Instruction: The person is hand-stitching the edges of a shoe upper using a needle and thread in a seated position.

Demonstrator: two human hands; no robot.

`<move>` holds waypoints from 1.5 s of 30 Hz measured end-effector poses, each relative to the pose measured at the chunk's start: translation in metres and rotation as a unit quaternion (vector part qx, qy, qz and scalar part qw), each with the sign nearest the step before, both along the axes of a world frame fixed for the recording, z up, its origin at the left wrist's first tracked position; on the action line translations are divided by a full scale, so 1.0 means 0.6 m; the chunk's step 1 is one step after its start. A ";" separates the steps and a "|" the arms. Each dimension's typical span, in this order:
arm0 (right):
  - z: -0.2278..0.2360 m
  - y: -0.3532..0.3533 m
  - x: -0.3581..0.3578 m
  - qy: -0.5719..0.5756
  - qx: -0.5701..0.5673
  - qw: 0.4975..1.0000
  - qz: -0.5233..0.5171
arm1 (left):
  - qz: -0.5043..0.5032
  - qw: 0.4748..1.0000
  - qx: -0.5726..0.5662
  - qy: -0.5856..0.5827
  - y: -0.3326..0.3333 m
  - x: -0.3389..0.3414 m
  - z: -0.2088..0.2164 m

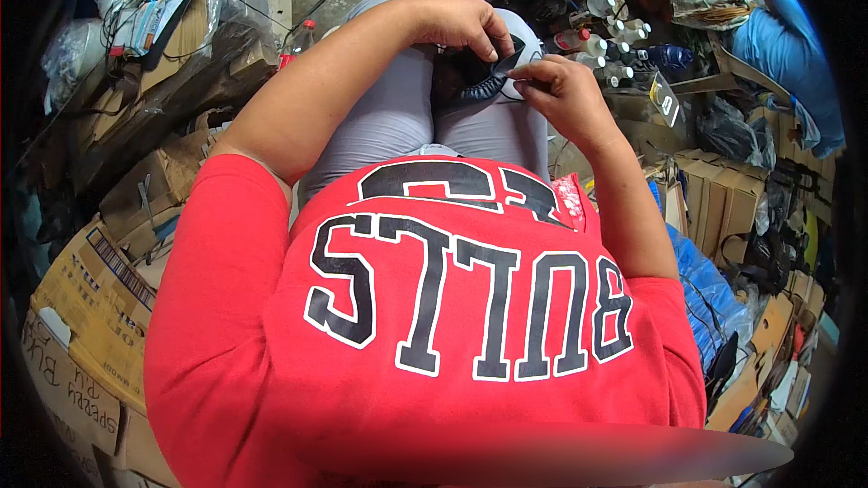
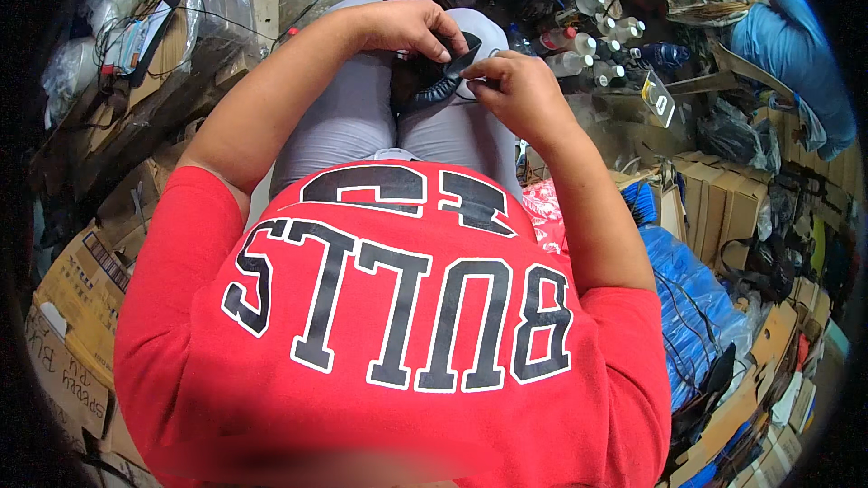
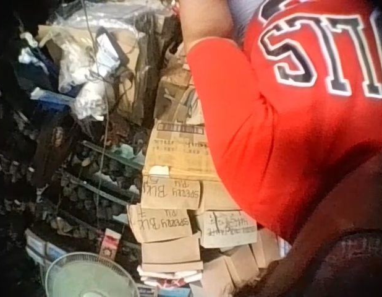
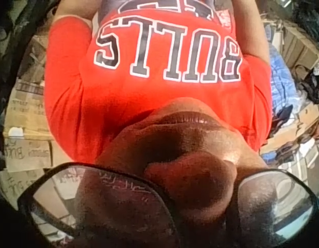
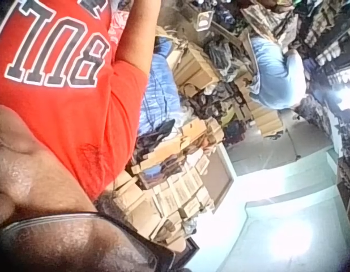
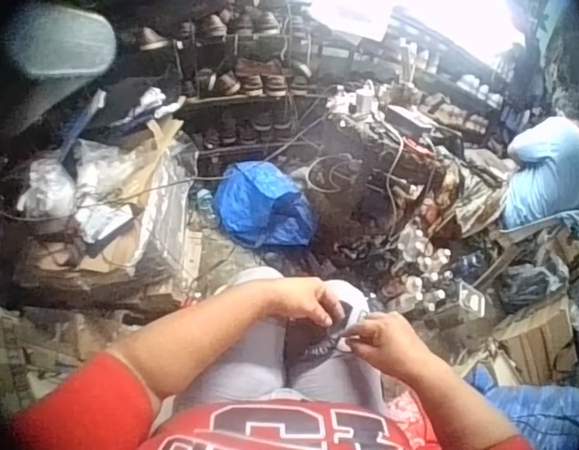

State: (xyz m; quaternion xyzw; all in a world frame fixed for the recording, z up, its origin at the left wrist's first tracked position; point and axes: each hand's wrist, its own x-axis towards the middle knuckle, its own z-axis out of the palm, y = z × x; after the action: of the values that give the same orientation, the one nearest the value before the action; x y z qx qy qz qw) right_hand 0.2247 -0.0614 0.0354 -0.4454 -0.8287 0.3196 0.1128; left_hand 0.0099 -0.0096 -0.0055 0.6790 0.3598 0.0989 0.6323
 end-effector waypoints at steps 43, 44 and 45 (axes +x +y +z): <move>-0.079 -0.011 0.006 0.214 -0.158 0.956 -0.119 | 0.017 0.998 0.053 -0.021 -0.011 0.002 -0.002; -0.067 -0.011 0.007 0.145 -0.046 0.986 -0.072 | 0.016 0.998 0.050 -0.019 -0.013 -0.006 -0.004; -0.056 -0.011 0.004 0.147 -0.049 0.985 -0.074 | 0.079 0.990 0.113 0.013 -0.016 -0.019 -0.007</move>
State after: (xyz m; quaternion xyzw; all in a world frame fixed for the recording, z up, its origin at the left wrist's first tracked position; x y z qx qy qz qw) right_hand 0.2269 -0.0682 0.0018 -0.4581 -0.7512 0.4130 0.2349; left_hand -0.0015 -0.0195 -0.0098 0.7165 0.4068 0.1798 0.5374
